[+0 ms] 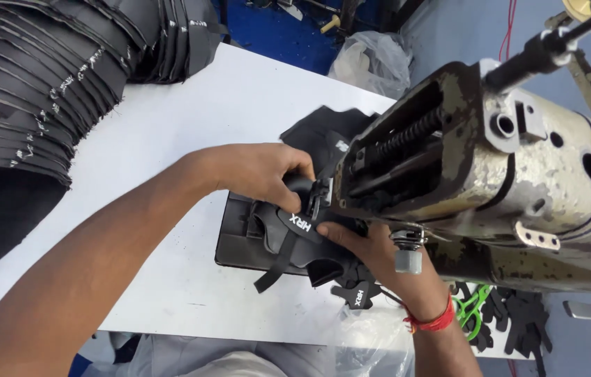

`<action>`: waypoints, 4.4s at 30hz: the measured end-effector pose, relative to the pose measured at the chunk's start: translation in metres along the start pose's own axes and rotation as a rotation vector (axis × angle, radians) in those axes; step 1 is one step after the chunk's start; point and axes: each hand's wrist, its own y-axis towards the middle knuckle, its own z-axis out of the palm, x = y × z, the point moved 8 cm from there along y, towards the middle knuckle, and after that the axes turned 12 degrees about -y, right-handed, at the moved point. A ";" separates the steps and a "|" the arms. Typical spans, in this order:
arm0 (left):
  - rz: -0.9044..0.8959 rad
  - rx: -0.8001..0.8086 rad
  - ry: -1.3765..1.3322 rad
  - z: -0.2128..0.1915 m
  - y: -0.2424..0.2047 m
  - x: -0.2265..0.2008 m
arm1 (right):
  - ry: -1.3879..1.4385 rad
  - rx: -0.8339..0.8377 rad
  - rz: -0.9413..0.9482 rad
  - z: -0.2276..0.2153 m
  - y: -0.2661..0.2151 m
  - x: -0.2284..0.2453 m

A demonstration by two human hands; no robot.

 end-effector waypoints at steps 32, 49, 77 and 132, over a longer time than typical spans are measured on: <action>0.346 -0.299 -0.166 0.021 -0.036 -0.014 | 0.346 0.046 0.691 0.042 -0.049 -0.025; 0.384 -0.694 -0.485 0.052 -0.048 0.002 | -0.203 -0.239 -0.146 0.028 -0.016 -0.034; 0.371 -0.830 -0.429 0.051 -0.049 0.016 | -0.085 -0.381 0.307 0.014 -0.045 0.021; -0.215 -0.566 -0.367 0.048 -0.057 0.144 | 0.232 -0.071 0.852 0.027 -0.168 -0.090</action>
